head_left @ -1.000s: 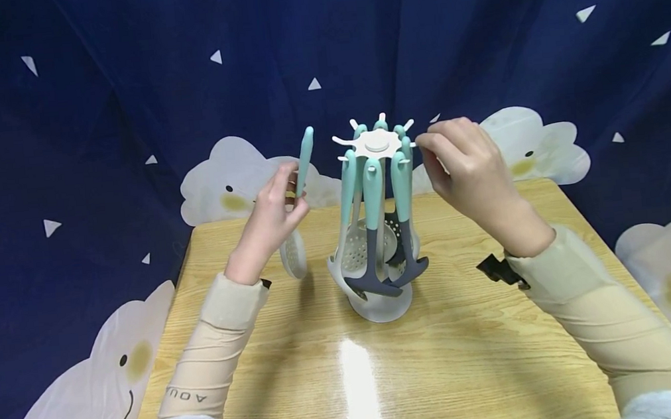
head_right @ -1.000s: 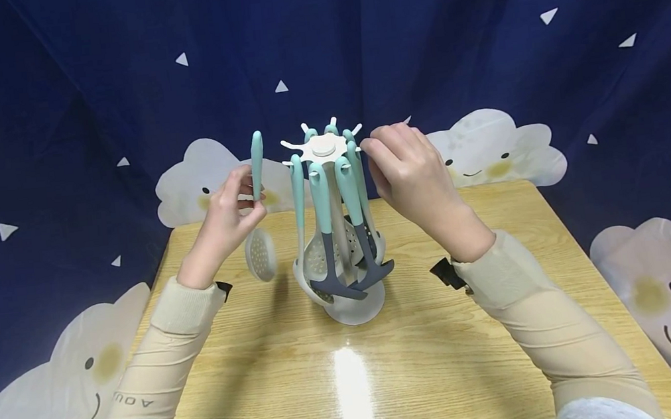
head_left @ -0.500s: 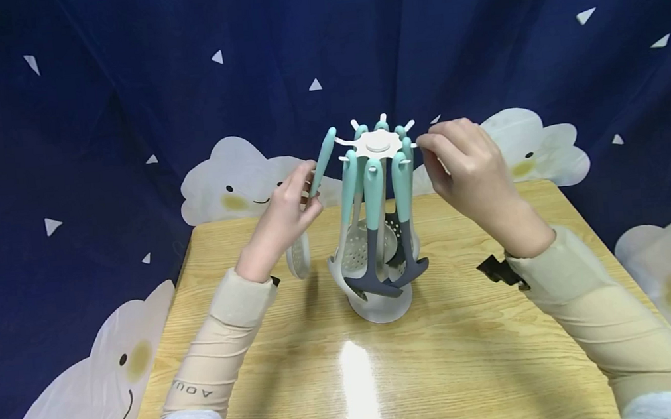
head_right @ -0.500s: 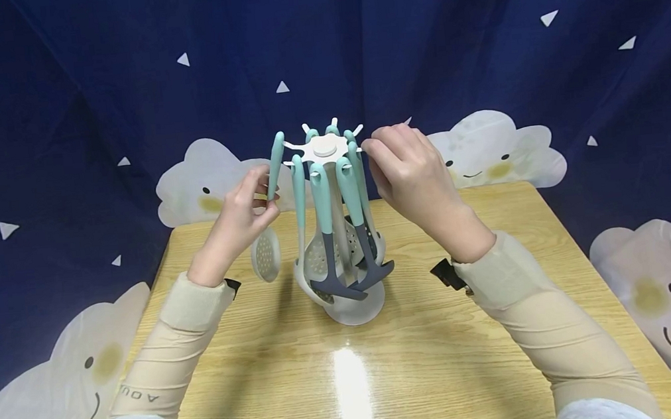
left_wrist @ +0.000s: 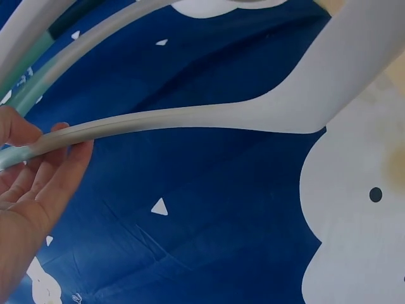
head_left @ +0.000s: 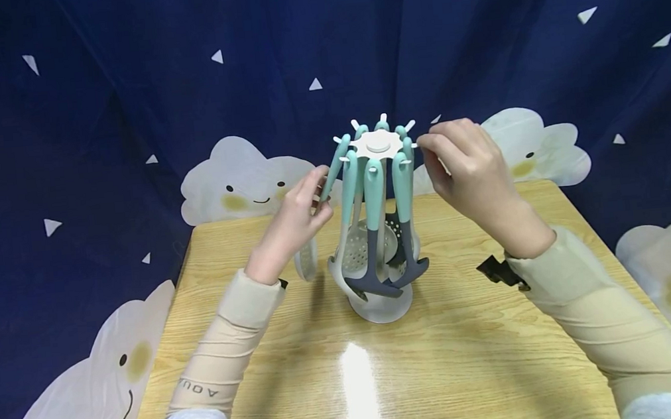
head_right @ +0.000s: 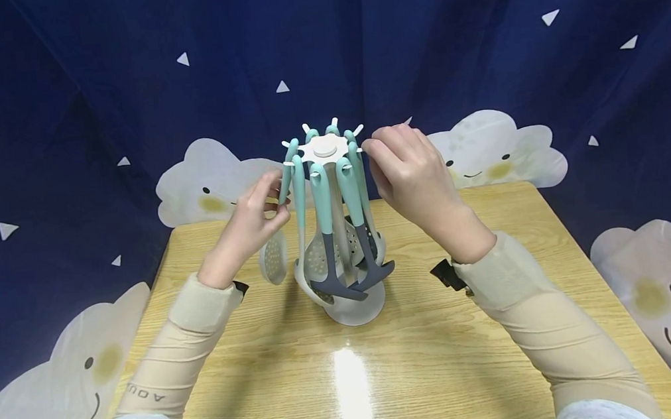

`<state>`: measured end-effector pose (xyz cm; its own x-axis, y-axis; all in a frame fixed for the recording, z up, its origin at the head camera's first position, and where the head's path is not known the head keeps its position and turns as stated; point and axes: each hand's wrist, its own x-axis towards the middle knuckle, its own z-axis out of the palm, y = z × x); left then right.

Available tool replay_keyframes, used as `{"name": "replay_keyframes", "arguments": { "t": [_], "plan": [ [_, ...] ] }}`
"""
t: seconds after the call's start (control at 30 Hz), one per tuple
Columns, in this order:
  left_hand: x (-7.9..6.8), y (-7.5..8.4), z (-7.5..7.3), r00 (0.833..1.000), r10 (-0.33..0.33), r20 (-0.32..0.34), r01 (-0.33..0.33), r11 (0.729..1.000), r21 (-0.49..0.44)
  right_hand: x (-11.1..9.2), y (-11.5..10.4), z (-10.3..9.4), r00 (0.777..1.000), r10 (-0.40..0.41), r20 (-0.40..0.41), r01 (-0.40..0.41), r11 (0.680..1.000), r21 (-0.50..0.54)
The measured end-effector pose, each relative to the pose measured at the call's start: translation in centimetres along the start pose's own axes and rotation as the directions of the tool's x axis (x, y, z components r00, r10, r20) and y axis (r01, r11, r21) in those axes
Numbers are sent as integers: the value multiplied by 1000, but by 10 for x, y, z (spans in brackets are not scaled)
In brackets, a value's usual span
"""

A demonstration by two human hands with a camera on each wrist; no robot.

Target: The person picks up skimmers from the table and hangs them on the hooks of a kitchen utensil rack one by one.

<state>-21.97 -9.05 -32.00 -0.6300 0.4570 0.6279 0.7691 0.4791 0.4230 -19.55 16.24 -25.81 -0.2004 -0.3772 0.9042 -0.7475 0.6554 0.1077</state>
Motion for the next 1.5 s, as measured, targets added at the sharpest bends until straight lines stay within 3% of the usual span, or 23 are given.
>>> {"name": "replay_keyframes", "arguments": {
  "t": [0.3, 1.07, 1.5],
  "plan": [
    [-1, 0, 8, 1000, 17, -17, -18, 999, -45, -1, 0, 0, 1000, 9, 9, -9, 1000, 4],
    [-5, 2, 20, 999, -45, -10, 43, 987, -156, -1, -1, 1, 1000, 17, -9, -17, 1000, 16],
    [-7, 3, 24, 998, -38, -40, 30, 983, -178, -1, -1, 0, 1000, 28, 2, -28, 999, 17]
  ]
}}
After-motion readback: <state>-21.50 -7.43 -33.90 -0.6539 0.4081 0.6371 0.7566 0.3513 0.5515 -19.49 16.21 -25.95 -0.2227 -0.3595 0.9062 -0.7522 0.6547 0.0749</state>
